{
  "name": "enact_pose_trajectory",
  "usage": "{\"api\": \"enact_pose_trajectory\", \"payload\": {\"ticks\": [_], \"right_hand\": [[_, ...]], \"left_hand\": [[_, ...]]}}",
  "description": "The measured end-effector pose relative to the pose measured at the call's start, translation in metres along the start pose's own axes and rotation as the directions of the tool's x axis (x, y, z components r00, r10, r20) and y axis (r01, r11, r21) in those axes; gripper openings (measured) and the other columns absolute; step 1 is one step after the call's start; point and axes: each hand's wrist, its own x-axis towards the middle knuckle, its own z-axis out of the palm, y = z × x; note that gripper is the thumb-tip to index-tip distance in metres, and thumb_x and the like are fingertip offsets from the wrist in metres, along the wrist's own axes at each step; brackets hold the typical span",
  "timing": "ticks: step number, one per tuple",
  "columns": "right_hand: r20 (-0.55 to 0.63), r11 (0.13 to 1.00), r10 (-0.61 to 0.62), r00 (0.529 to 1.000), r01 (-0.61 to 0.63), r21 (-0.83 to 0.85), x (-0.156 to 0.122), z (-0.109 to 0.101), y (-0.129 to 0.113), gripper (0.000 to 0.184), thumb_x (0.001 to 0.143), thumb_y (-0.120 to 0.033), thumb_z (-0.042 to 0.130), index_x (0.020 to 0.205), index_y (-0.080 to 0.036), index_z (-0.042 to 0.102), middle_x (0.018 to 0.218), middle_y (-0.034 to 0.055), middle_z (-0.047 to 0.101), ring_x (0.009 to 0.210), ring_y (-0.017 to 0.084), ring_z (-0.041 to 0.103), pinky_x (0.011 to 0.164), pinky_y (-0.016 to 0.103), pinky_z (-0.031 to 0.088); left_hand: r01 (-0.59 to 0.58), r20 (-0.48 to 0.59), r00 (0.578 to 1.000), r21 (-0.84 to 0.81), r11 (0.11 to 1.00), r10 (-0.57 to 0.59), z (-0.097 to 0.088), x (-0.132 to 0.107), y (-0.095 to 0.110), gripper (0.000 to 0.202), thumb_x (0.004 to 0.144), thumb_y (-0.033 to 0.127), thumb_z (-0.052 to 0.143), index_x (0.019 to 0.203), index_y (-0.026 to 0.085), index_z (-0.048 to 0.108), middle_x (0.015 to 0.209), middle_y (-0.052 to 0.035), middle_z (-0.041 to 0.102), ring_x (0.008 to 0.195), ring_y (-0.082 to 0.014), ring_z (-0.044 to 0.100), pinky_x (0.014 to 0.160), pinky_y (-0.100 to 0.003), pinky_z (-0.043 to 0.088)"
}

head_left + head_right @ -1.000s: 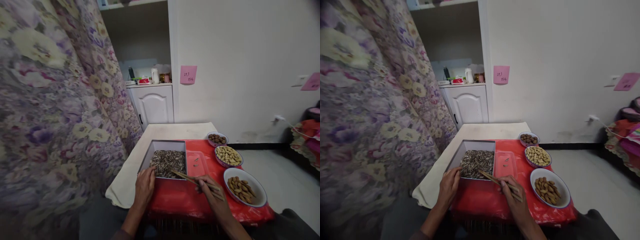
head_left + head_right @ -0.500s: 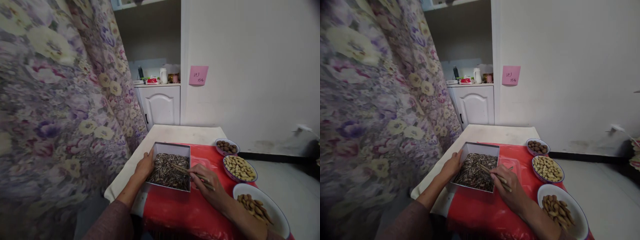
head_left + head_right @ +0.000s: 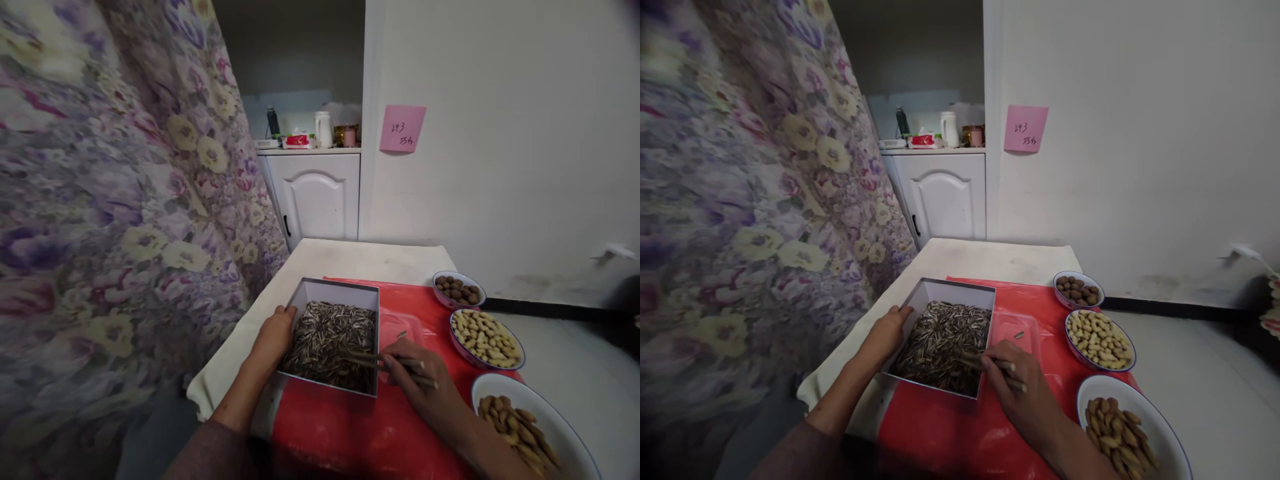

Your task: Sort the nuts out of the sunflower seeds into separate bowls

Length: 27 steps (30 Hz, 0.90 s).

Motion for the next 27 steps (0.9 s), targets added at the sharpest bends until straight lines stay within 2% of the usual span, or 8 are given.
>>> {"api": "enact_pose_trajectory", "payload": {"ticks": [7, 18, 27], "right_hand": [[-0.008, 0.998, -0.042, 0.999, 0.041, -0.050, -0.005, 0.004, 0.000, 0.024, 0.099, -0.029, 0.046, 0.083, -0.021, 0.063, 0.073, 0.0018, 0.063, 0.066, 0.016, 0.062, 0.061, 0.026, 0.044], [-0.033, 0.992, -0.081, 0.996, 0.077, -0.099, -0.007, 0.004, -0.004, 0.024, 0.099, -0.030, 0.045, 0.082, -0.022, 0.060, 0.073, 0.0019, 0.060, 0.066, 0.017, 0.061, 0.060, 0.028, 0.044], [-0.029, 0.995, -0.026, 0.999, 0.023, -0.092, -0.002, 0.012, 0.008, 0.028, 0.099, -0.036, 0.045, 0.082, -0.021, 0.063, 0.072, 0.0035, 0.066, 0.065, 0.019, 0.063, 0.060, 0.029, 0.047]], "left_hand": [[0.014, 0.003, 1.000, 0.004, 1.000, -0.014, -0.001, -0.005, 0.004, 0.043, 0.084, 0.002, 0.042, 0.122, 0.019, 0.056, 0.112, -0.0133, 0.055, 0.090, -0.0218, 0.067, 0.081, -0.032, 0.049], [0.009, -0.012, 1.000, 0.018, 1.000, -0.008, -0.005, -0.010, 0.006, 0.035, 0.087, 0.007, 0.041, 0.115, 0.019, 0.059, 0.107, -0.0116, 0.055, 0.087, -0.0199, 0.068, 0.077, -0.030, 0.050], [0.008, -0.017, 1.000, 0.029, 1.000, -0.008, -0.004, -0.009, 0.006, 0.037, 0.084, 0.005, 0.043, 0.116, 0.018, 0.058, 0.109, -0.0121, 0.056, 0.090, -0.0204, 0.067, 0.079, -0.030, 0.050]]}}
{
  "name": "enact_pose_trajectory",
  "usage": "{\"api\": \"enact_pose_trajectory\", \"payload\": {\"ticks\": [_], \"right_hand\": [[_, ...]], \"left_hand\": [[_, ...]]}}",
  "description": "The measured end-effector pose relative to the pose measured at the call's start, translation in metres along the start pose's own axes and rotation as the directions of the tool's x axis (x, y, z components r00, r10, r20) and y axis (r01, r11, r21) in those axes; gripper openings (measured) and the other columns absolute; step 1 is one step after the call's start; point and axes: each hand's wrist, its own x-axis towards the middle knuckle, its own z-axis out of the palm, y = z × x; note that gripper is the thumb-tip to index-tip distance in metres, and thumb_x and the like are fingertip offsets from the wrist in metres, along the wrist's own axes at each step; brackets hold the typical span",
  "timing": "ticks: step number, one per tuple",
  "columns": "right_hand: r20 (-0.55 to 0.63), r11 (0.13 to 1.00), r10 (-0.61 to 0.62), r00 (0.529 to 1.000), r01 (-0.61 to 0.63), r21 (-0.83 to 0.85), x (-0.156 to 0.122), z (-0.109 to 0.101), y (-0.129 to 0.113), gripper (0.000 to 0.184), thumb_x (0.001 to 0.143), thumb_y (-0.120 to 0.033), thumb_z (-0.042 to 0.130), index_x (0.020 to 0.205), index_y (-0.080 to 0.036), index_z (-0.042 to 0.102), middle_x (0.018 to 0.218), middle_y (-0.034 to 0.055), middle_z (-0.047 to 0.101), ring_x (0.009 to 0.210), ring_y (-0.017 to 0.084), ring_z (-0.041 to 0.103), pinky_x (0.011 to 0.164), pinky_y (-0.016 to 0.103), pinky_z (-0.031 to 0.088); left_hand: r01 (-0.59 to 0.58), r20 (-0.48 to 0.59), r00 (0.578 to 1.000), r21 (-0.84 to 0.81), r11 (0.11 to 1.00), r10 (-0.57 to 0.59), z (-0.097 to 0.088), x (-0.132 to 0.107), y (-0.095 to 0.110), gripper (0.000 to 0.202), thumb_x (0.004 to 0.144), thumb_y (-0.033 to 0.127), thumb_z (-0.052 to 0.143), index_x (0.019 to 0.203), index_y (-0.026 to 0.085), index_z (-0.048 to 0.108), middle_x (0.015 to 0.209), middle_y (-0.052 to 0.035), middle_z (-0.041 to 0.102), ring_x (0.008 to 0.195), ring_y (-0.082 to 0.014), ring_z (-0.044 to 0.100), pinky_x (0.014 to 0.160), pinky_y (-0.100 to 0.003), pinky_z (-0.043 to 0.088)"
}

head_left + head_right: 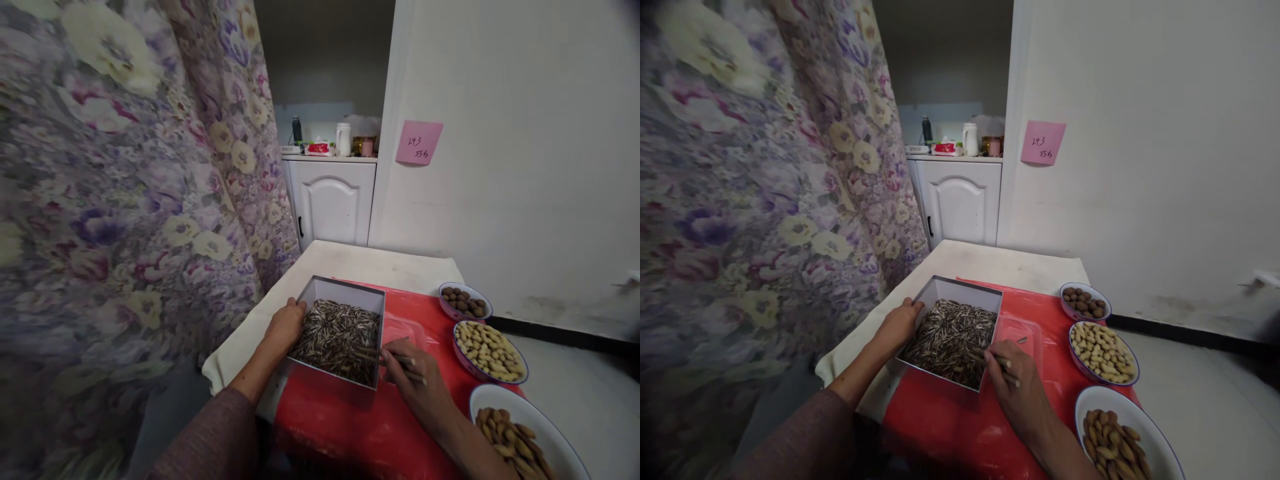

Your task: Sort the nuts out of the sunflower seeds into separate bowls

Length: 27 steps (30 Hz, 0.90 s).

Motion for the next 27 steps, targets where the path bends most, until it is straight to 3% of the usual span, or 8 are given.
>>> {"api": "enact_pose_trajectory", "payload": {"ticks": [7, 12, 17, 20, 23, 27], "right_hand": [[-0.014, 1.000, -0.028, 1.000, 0.028, 0.008, -0.001, 0.000, -0.004, 0.031, 0.099, -0.036, 0.044, 0.080, -0.022, 0.063, 0.072, 0.0034, 0.065, 0.065, 0.018, 0.062, 0.062, 0.028, 0.049], [-0.006, 0.994, 0.022, 1.000, -0.021, 0.110, 0.001, -0.007, -0.004, 0.030, 0.098, -0.039, 0.044, 0.082, -0.021, 0.062, 0.072, 0.0028, 0.064, 0.063, 0.017, 0.062, 0.057, 0.026, 0.050], [-0.066, 0.994, 0.034, 0.997, -0.027, 0.106, 0.001, -0.041, -0.026, 0.028, 0.098, -0.038, 0.046, 0.084, -0.022, 0.063, 0.069, 0.0019, 0.064, 0.064, 0.018, 0.065, 0.059, 0.026, 0.050], [-0.213, 0.998, 0.048, 0.976, -0.036, 0.057, -0.003, -0.072, -0.036, 0.026, 0.096, -0.041, 0.051, 0.084, -0.022, 0.065, 0.070, 0.0020, 0.066, 0.065, 0.018, 0.067, 0.060, 0.025, 0.051], [-0.314, 0.992, 0.123, 0.941, -0.120, 0.029, -0.006, -0.097, -0.035, 0.025, 0.092, -0.045, 0.058, 0.089, -0.022, 0.067, 0.071, 0.0023, 0.068, 0.064, 0.019, 0.068, 0.058, 0.025, 0.052], [-0.319, 0.988, 0.150, 0.936, -0.154, 0.015, -0.006, -0.112, -0.028, 0.028, 0.090, -0.047, 0.060, 0.088, -0.021, 0.069, 0.065, 0.0025, 0.068, 0.061, 0.020, 0.068, 0.057, 0.026, 0.052]], "left_hand": [[0.011, -0.005, 1.000, -0.001, 1.000, -0.011, -0.002, -0.001, 0.001, 0.036, 0.087, 0.009, 0.041, 0.117, 0.019, 0.058, 0.108, -0.0120, 0.056, 0.088, -0.0205, 0.068, 0.079, -0.031, 0.050], [0.018, -0.009, 1.000, -0.005, 1.000, -0.018, -0.003, -0.002, 0.001, 0.037, 0.086, 0.006, 0.041, 0.116, 0.019, 0.058, 0.108, -0.0123, 0.056, 0.088, -0.0198, 0.068, 0.078, -0.030, 0.050], [0.013, -0.010, 1.000, -0.007, 1.000, -0.013, -0.002, -0.001, 0.000, 0.037, 0.085, 0.008, 0.043, 0.116, 0.019, 0.058, 0.109, -0.0120, 0.057, 0.089, -0.0201, 0.068, 0.079, -0.030, 0.050], [0.010, -0.011, 1.000, -0.004, 1.000, -0.010, 0.000, 0.001, -0.001, 0.037, 0.084, 0.008, 0.045, 0.116, 0.019, 0.058, 0.109, -0.0120, 0.056, 0.090, -0.0206, 0.067, 0.079, -0.030, 0.050], [0.005, -0.016, 1.000, 0.000, 1.000, -0.005, 0.001, 0.001, -0.001, 0.036, 0.085, 0.008, 0.044, 0.116, 0.019, 0.058, 0.109, -0.0127, 0.056, 0.089, -0.0208, 0.067, 0.080, -0.031, 0.050], [-0.004, -0.017, 1.000, 0.010, 1.000, 0.004, 0.001, 0.002, -0.001, 0.036, 0.087, 0.010, 0.041, 0.117, 0.018, 0.058, 0.109, -0.0138, 0.057, 0.088, -0.0219, 0.068, 0.079, -0.032, 0.050]]}}
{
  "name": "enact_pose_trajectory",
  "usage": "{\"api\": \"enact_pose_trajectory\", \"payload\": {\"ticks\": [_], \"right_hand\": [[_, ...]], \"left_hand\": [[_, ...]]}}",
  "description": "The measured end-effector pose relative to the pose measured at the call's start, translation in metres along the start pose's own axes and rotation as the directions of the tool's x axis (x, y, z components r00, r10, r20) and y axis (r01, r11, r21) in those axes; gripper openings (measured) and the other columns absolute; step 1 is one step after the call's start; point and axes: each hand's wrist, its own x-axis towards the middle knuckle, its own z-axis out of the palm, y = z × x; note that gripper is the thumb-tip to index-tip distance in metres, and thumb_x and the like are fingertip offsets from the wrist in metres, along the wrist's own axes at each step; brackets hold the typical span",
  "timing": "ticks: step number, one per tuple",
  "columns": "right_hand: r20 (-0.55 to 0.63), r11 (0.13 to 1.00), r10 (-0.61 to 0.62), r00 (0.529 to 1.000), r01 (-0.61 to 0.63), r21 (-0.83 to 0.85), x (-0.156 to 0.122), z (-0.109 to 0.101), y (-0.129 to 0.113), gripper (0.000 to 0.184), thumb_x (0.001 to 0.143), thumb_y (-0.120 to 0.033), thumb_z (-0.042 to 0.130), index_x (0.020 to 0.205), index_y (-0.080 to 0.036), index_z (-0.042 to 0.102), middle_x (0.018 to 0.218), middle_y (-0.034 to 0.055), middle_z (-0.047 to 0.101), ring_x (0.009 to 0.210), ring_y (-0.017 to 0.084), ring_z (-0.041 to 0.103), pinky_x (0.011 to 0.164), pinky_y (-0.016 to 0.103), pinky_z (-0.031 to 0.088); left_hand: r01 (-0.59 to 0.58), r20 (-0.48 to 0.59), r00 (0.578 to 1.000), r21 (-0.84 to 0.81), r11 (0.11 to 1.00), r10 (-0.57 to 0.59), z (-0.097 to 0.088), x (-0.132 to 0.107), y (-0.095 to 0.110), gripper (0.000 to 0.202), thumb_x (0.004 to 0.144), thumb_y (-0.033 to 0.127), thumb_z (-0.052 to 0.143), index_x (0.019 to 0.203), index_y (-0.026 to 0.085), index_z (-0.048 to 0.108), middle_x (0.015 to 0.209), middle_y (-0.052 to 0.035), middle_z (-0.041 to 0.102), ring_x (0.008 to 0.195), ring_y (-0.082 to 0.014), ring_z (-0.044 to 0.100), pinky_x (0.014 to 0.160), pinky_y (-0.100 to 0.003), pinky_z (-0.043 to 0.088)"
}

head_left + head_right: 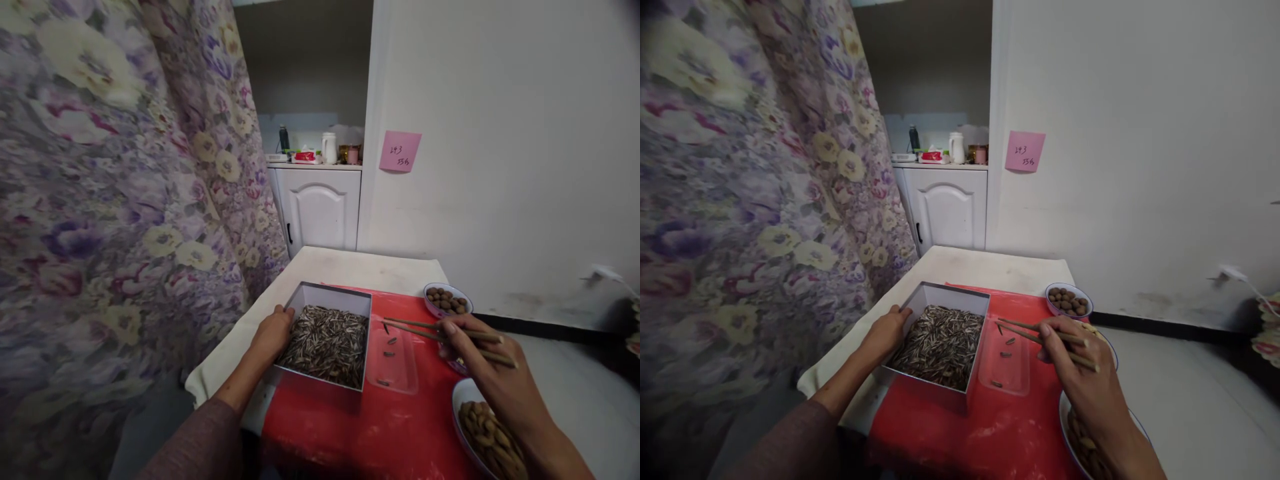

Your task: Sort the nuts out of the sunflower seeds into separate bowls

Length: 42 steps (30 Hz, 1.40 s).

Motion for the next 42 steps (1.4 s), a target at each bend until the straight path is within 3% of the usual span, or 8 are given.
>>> {"api": "enact_pose_trajectory", "payload": {"ticks": [6, 11, 15, 19, 33, 42], "right_hand": [[0.027, 0.997, -0.041, 0.999, 0.039, 0.060, -0.005, 0.015, -0.006, 0.023, 0.094, -0.041, 0.056, 0.093, -0.021, 0.068, 0.075, 0.0026, 0.067, 0.065, 0.018, 0.066, 0.058, 0.025, 0.051], [0.219, 0.979, -0.196, 0.956, 0.179, 0.092, -0.012, 0.056, -0.002, 0.022, 0.097, -0.031, 0.050, 0.084, -0.021, 0.066, 0.076, 0.0017, 0.063, 0.067, 0.016, 0.063, 0.062, 0.026, 0.049], [0.253, 0.964, -0.266, 0.930, 0.253, 0.084, -0.017, 0.090, 0.014, 0.019, 0.096, -0.023, 0.050, 0.085, -0.020, 0.065, 0.075, 0.0022, 0.063, 0.068, 0.017, 0.061, 0.063, 0.027, 0.045], [0.276, 0.956, -0.293, 0.915, 0.285, 0.069, -0.020, 0.109, 0.024, 0.018, 0.096, -0.019, 0.049, 0.087, -0.019, 0.065, 0.075, 0.0025, 0.061, 0.068, 0.016, 0.059, 0.064, 0.026, 0.044], [0.345, 0.970, -0.244, 0.906, 0.230, 0.082, -0.021, 0.123, 0.031, 0.020, 0.098, -0.020, 0.046, 0.089, -0.020, 0.063, 0.080, 0.0021, 0.059, 0.071, 0.016, 0.058, 0.065, 0.026, 0.043], [0.283, 0.963, -0.269, 0.920, 0.257, 0.080, -0.019, 0.120, 0.031, 0.020, 0.099, -0.022, 0.046, 0.085, -0.020, 0.061, 0.076, 0.0015, 0.059, 0.070, 0.016, 0.058, 0.065, 0.026, 0.043]], "left_hand": [[0.011, 0.008, 1.000, 0.017, 1.000, -0.011, 0.000, 0.001, 0.000, 0.035, 0.088, 0.011, 0.042, 0.118, 0.020, 0.058, 0.110, -0.0125, 0.056, 0.090, -0.0215, 0.068, 0.080, -0.031, 0.050], [0.011, 0.021, 1.000, 0.027, 1.000, -0.011, -0.001, 0.001, 0.001, 0.038, 0.087, 0.007, 0.040, 0.118, 0.019, 0.057, 0.110, -0.0135, 0.055, 0.088, -0.0231, 0.068, 0.077, -0.033, 0.050], [0.006, 0.021, 1.000, 0.030, 1.000, -0.006, -0.001, 0.001, 0.002, 0.037, 0.086, 0.007, 0.041, 0.118, 0.019, 0.057, 0.110, -0.0140, 0.055, 0.088, -0.0236, 0.068, 0.076, -0.033, 0.050], [-0.003, 0.014, 1.000, 0.030, 1.000, 0.003, -0.001, 0.000, 0.002, 0.037, 0.084, 0.006, 0.044, 0.116, 0.019, 0.057, 0.108, -0.0128, 0.056, 0.088, -0.0232, 0.069, 0.076, -0.032, 0.051], [0.000, 0.016, 1.000, 0.029, 1.000, 0.000, 0.002, -0.002, 0.000, 0.034, 0.087, 0.009, 0.042, 0.116, 0.020, 0.056, 0.109, -0.0115, 0.055, 0.089, -0.0213, 0.068, 0.077, -0.031, 0.051], [0.000, 0.014, 1.000, 0.026, 1.000, -0.001, 0.002, -0.001, 0.001, 0.034, 0.088, 0.007, 0.042, 0.116, 0.019, 0.057, 0.109, -0.0121, 0.055, 0.089, -0.0215, 0.068, 0.078, -0.032, 0.051]]}}
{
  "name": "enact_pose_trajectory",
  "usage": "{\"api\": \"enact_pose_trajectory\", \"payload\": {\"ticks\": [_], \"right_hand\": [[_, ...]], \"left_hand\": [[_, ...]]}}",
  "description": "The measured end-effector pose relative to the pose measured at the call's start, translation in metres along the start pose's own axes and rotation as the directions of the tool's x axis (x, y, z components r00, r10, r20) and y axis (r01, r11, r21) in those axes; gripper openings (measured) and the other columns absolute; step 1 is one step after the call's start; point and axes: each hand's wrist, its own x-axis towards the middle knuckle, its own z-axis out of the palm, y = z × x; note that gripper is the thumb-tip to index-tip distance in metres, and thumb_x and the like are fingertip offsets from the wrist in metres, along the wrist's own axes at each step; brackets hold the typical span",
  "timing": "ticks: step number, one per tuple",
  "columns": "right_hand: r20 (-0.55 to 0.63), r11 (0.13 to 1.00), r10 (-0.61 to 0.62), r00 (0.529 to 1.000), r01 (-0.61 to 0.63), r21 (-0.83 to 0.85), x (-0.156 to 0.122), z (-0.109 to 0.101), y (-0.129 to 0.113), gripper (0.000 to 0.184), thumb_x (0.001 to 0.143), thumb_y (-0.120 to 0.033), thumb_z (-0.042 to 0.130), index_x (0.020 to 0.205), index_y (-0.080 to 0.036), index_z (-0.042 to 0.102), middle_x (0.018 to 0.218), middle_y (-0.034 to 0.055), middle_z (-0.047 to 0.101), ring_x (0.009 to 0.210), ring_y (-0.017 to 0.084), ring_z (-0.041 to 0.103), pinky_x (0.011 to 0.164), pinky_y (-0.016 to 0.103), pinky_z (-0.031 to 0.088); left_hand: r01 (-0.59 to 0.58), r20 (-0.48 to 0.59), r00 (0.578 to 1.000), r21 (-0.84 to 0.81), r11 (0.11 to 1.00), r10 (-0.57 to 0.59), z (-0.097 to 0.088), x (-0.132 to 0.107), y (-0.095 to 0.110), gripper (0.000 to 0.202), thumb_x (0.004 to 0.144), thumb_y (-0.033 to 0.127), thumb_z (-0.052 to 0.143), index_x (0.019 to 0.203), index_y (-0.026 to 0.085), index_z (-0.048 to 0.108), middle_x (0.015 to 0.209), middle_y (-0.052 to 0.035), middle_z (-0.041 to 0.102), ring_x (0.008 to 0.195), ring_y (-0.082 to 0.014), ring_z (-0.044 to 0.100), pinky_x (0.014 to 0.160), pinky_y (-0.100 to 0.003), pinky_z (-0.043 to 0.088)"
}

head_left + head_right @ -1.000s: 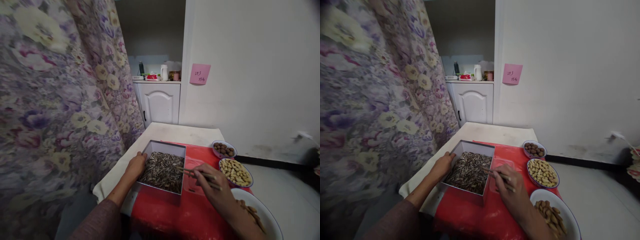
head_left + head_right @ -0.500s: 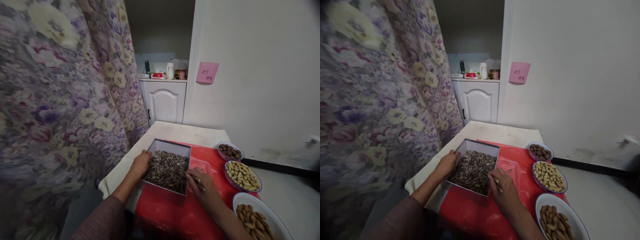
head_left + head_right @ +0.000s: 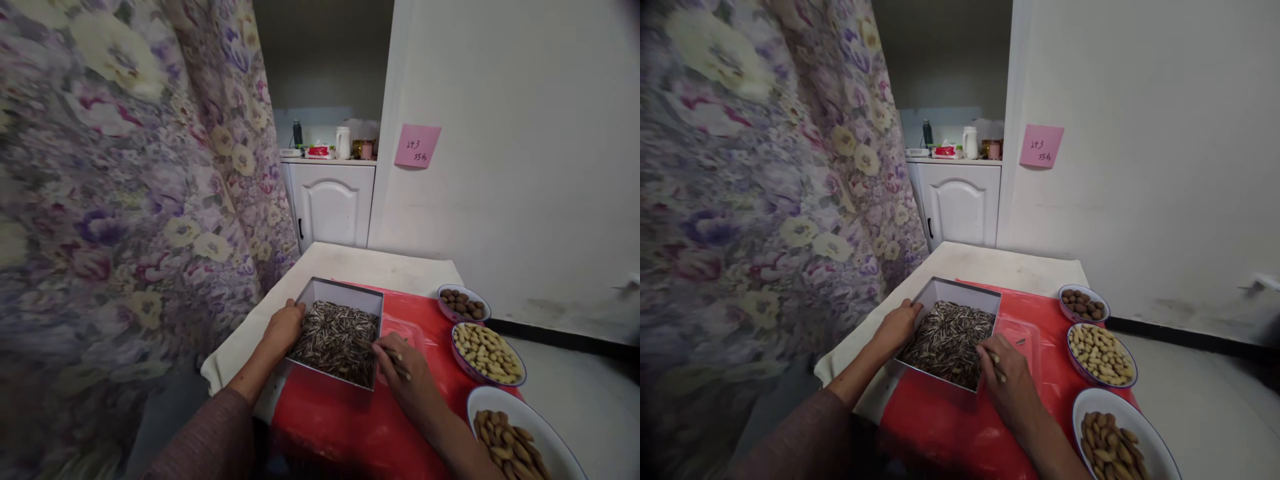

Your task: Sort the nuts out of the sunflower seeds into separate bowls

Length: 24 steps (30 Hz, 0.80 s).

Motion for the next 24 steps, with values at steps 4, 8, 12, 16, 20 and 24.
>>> {"api": "enact_pose_trajectory", "payload": {"ticks": [4, 8, 12, 16, 20, 24], "right_hand": [[-0.050, 0.999, 0.016, 0.999, -0.017, -0.028, 0.001, -0.011, -0.001, 0.019, 0.098, -0.024, 0.048, 0.086, -0.020, 0.062, 0.075, 0.0015, 0.060, 0.068, 0.016, 0.059, 0.064, 0.027, 0.044], [-0.054, 0.999, 0.032, 0.998, -0.033, -0.027, 0.001, -0.015, 0.000, 0.018, 0.098, -0.027, 0.049, 0.087, -0.021, 0.061, 0.077, 0.0021, 0.062, 0.069, 0.017, 0.061, 0.064, 0.028, 0.045], [-0.010, 0.999, 0.014, 1.000, -0.014, -0.051, 0.000, -0.007, -0.001, 0.020, 0.098, -0.026, 0.047, 0.085, -0.021, 0.061, 0.078, 0.0027, 0.062, 0.072, 0.018, 0.060, 0.067, 0.028, 0.046], [0.041, 0.999, 0.009, 0.999, -0.007, -0.051, -0.002, 0.003, 0.000, 0.022, 0.099, -0.024, 0.044, 0.086, -0.020, 0.062, 0.079, 0.0028, 0.061, 0.072, 0.017, 0.059, 0.067, 0.028, 0.045], [0.055, 0.998, 0.031, 0.998, -0.028, -0.048, -0.001, 0.006, 0.003, 0.024, 0.100, -0.026, 0.044, 0.084, -0.020, 0.061, 0.078, 0.0027, 0.060, 0.072, 0.018, 0.059, 0.066, 0.027, 0.045], [0.033, 0.999, 0.028, 0.999, -0.026, -0.045, -0.001, 0.006, 0.004, 0.024, 0.100, -0.027, 0.043, 0.083, -0.020, 0.060, 0.076, 0.0019, 0.059, 0.069, 0.017, 0.058, 0.064, 0.026, 0.044]], "left_hand": [[0.001, -0.001, 1.000, 0.000, 1.000, -0.001, 0.000, -0.001, 0.000, 0.032, 0.088, 0.007, 0.042, 0.115, 0.018, 0.057, 0.109, -0.0109, 0.056, 0.087, -0.0207, 0.067, 0.077, -0.034, 0.051], [0.003, 0.003, 1.000, -0.001, 1.000, -0.003, -0.002, -0.002, 0.001, 0.025, 0.093, 0.015, 0.045, 0.116, 0.016, 0.056, 0.111, -0.0088, 0.057, 0.086, -0.0189, 0.065, 0.080, -0.037, 0.052], [0.011, 0.008, 1.000, -0.001, 1.000, -0.011, -0.004, -0.003, 0.002, 0.027, 0.093, 0.014, 0.043, 0.117, 0.016, 0.056, 0.111, -0.0099, 0.057, 0.086, -0.0191, 0.065, 0.079, -0.036, 0.052], [0.015, 0.009, 1.000, -0.003, 1.000, -0.015, -0.005, -0.003, 0.003, 0.033, 0.088, 0.008, 0.042, 0.115, 0.019, 0.058, 0.109, -0.0118, 0.056, 0.088, -0.0204, 0.067, 0.077, -0.032, 0.051], [0.018, 0.010, 1.000, -0.006, 1.000, -0.018, -0.005, -0.003, 0.003, 0.035, 0.086, 0.007, 0.042, 0.114, 0.020, 0.058, 0.109, -0.0111, 0.055, 0.089, -0.0202, 0.068, 0.077, -0.030, 0.050], [0.011, 0.009, 1.000, -0.008, 1.000, -0.011, -0.004, -0.003, 0.002, 0.035, 0.086, 0.007, 0.042, 0.115, 0.019, 0.057, 0.109, -0.0120, 0.055, 0.089, -0.0216, 0.068, 0.078, -0.032, 0.050]]}}
